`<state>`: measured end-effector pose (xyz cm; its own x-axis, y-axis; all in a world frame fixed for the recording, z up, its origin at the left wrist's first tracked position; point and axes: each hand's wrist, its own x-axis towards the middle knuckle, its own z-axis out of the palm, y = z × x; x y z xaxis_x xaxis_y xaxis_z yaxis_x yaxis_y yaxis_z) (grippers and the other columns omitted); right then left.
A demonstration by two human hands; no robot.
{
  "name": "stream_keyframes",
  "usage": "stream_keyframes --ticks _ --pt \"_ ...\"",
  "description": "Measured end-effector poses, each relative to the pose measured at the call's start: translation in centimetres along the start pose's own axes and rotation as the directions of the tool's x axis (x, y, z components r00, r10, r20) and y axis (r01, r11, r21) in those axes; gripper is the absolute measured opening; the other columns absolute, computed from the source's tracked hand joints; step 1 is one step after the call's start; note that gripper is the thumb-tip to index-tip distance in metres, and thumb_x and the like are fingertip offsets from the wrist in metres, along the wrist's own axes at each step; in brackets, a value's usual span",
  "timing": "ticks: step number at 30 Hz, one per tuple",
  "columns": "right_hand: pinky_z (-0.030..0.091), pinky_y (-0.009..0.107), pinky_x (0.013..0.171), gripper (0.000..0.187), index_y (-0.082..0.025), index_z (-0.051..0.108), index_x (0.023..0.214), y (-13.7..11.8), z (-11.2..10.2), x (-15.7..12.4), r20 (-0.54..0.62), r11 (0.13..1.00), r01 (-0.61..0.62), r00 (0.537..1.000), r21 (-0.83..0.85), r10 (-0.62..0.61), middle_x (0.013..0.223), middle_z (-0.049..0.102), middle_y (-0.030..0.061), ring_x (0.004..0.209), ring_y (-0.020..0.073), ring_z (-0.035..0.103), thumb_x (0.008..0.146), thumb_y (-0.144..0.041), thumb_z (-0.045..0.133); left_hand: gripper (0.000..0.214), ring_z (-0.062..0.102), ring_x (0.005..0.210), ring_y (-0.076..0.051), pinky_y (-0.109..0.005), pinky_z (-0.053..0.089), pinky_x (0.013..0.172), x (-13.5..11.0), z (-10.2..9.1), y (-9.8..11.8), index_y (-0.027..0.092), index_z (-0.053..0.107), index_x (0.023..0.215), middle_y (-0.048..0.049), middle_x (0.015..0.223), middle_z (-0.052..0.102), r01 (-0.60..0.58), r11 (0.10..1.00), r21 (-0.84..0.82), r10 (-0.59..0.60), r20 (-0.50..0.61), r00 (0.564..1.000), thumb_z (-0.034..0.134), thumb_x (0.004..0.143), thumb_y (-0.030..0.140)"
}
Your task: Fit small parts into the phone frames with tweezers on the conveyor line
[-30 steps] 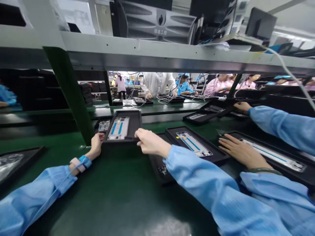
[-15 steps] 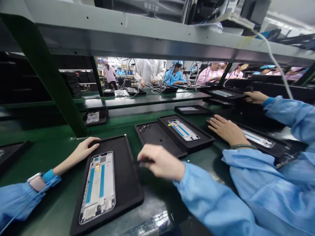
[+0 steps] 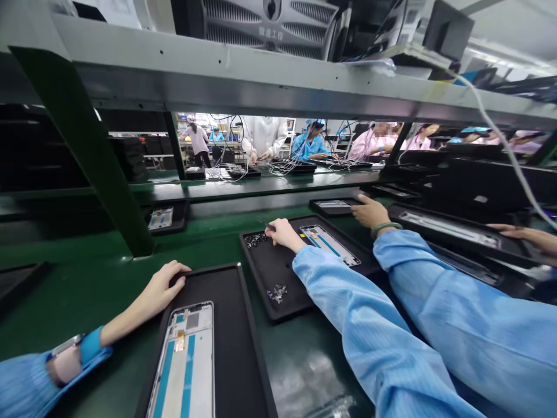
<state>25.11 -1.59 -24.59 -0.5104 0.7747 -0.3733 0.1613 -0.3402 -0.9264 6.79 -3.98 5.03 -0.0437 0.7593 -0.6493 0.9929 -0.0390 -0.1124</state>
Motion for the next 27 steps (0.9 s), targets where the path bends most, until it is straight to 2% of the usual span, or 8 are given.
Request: stream_keyframes --ticks 6,11,16,22,27 --pt "0.046 0.017 0.061 0.008 -0.013 0.069 0.071 1.2 0.2 -0.5 0.045 1.0 -0.019 0.999 -0.012 0.019 0.042 0.06 -0.002 0.051 0.0127 0.064 0.072 -0.013 0.061 0.021 0.054 0.083 -0.022 -0.038 0.045 0.078 0.1 0.1 -0.2 0.017 0.056 0.084 -0.0058 0.084 0.057 -0.002 1.0 -0.001 0.002 0.035 0.999 0.039 0.076 0.025" --pt "0.047 0.018 0.064 0.011 -0.012 0.07 0.076 1.2 0.5 -0.4 0.023 1.0 -0.019 1.0 -0.024 0.019 0.042 0.059 -0.002 0.051 0.0129 0.063 0.075 -0.016 0.06 0.021 0.054 0.083 -0.022 -0.037 0.045 0.077 0.1 0.0 -0.2 0.018 0.056 0.084 -0.0048 0.083 0.056 -0.015 1.0 -0.005 0.015 0.034 0.999 0.038 0.077 0.027" --pt "0.047 0.019 0.065 0.014 -0.012 0.069 0.086 0.9 0.9 -0.4 0.005 1.0 0.015 1.0 -0.018 -0.015 0.054 0.065 -0.0002 0.048 0.011 0.061 0.079 -0.016 0.057 0.022 0.054 0.083 -0.022 -0.037 0.045 0.077 0.1 0.0 -0.1 0.018 0.055 0.084 -0.0049 0.083 0.056 -0.024 1.0 -0.006 0.025 0.032 0.999 0.037 0.077 0.027" --pt "0.047 0.019 0.063 0.014 -0.013 0.068 0.088 0.7 1.2 -0.5 0.003 0.999 0.041 0.999 -0.011 -0.04 0.068 0.068 0.0019 0.045 0.0087 0.058 0.08 -0.015 0.056 0.021 0.055 0.082 -0.022 -0.037 0.045 0.077 0.1 0.1 0.0 0.018 0.056 0.083 -0.0048 0.083 0.057 -0.025 1.0 -0.012 0.026 0.022 0.999 0.037 0.077 0.028" --pt "0.046 0.018 0.059 0.014 -0.013 0.068 0.086 0.8 1.3 -0.3 0.004 0.999 0.042 0.999 -0.005 -0.042 0.07 0.068 0.0021 0.042 0.007 0.055 0.079 -0.013 0.057 0.021 0.054 0.083 -0.022 -0.037 0.045 0.078 0.1 0.1 0.0 0.018 0.056 0.084 -0.0048 0.083 0.056 -0.026 1.0 -0.018 0.026 0.02 0.999 0.038 0.078 0.029"
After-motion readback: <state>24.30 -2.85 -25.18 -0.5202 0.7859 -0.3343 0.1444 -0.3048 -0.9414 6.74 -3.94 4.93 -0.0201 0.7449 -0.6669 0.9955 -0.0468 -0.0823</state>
